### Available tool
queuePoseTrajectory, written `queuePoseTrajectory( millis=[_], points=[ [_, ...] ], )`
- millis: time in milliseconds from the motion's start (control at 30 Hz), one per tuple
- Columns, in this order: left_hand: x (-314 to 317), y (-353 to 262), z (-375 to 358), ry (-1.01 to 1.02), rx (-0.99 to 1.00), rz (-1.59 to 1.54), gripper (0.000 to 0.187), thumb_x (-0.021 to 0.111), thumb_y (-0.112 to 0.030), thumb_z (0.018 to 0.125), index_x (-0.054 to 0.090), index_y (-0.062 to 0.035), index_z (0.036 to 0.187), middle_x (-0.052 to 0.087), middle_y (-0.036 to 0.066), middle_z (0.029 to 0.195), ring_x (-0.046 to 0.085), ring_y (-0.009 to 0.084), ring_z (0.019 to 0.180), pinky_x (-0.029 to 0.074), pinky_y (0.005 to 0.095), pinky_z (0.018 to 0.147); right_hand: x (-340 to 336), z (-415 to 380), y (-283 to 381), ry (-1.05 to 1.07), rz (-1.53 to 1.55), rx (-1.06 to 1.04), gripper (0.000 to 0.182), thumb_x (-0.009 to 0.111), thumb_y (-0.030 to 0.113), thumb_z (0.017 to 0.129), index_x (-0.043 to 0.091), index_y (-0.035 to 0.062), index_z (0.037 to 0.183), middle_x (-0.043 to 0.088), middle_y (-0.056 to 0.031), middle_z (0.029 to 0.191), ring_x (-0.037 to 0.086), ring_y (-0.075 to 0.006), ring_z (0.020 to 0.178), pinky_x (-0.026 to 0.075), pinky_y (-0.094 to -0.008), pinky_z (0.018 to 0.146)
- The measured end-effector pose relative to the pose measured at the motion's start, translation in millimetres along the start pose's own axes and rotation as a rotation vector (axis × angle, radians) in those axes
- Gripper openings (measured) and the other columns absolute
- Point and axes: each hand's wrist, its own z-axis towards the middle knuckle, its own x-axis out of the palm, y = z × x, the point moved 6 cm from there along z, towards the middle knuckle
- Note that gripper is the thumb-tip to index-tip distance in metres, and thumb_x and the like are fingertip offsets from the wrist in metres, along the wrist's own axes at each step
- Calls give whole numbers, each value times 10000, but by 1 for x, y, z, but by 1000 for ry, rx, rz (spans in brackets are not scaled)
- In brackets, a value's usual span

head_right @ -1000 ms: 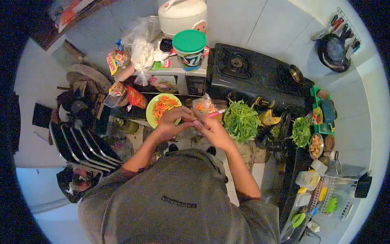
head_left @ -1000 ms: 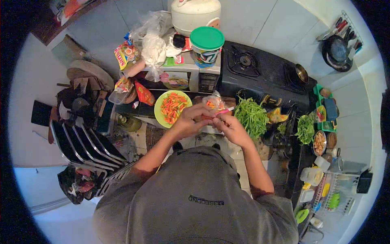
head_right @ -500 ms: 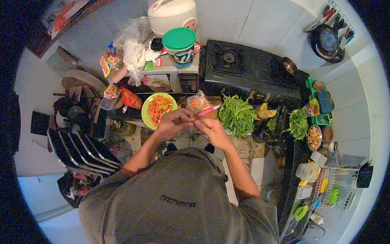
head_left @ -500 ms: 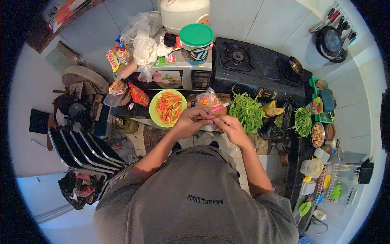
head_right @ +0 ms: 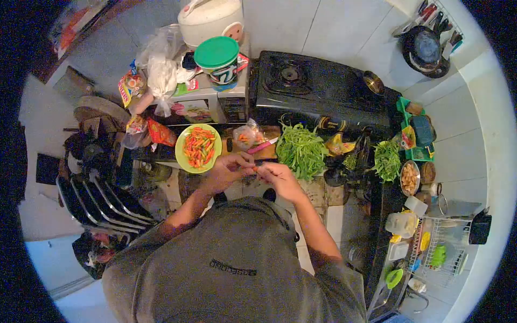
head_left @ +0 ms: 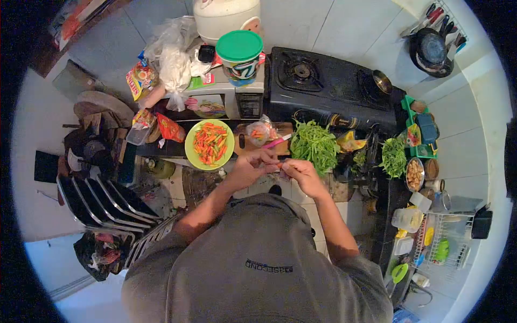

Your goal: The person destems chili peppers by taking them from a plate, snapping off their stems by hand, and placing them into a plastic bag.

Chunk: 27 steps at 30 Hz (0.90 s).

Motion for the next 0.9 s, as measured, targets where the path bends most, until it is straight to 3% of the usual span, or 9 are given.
queuePoseTrajectory(
  millis=[133,233,433,567,600,667,700,767,900],
  points=[
    [9,6,6,-12,-86,75,90,713,5,863,659,1,934,630,87,1087,609,156,1015,503,286,880,-12,-5,-6,10,18,-19,313,541,233,1018,624,-2,830,604,-22,775,532,-106,712,436,-262,664],
    [16,20,12,-19,-42,-47,88,713,10,861,663,6,934,625,93,1100,612,163,1018,504,292,891,-20,-9,-9,-19,69,42,319,544,236,1016,622,-7,824,592,-23,765,537,-115,721,440,-269,680],
    [32,37,20,-16,-39,-108,95,721,14,854,675,8,937,626,102,1094,613,171,1027,505,298,907,-37,-17,-18,-58,-10,-78,311,544,219,1008,624,-14,817,603,-46,793,550,-131,735,453,-281,695],
    [41,34,23,-8,-2,-46,104,722,-5,861,673,15,950,641,115,1082,620,178,1027,507,309,910,-47,-22,-27,-55,107,-89,280,562,205,992,619,-8,819,607,-62,807,564,-145,749,460,-284,700],
    [37,37,23,-59,-29,-77,121,720,-21,867,671,19,970,656,118,1074,629,177,1013,509,308,906,-51,-23,-27,-67,132,-118,266,570,204,986,613,2,817,602,-63,799,568,-150,752,460,-286,702],
    [22,42,20,-114,-53,-106,141,719,-38,874,668,22,990,671,120,1066,639,176,999,511,308,903,-92,-31,-35,-351,488,-118,194,550,176,993,592,36,867,583,-44,806,546,-136,744,449,-278,696],
    [-3,51,15,-217,-117,-103,162,713,-56,883,663,21,1017,683,114,1063,647,170,979,514,300,889,-119,-35,-25,-409,375,-231,212,546,209,1003,573,56,859,578,-42,803,532,-134,737,436,-275,687],
    [-31,54,5,-313,-183,-95,184,708,-74,892,659,19,1043,695,108,1060,655,163,959,517,292,874,-158,-55,-16,-512,391,-209,272,539,244,1017,571,40,841,569,-40,795,521,-129,740,424,-267,698],
    [-49,50,-6,-418,-121,-238,170,682,-55,913,660,9,1069,708,94,1021,658,136,937,511,251,856,-172,-64,-11,-434,351,-239,263,533,226,1016,578,15,866,561,-57,815,516,-152,757,422,-287,712]
  ],
)
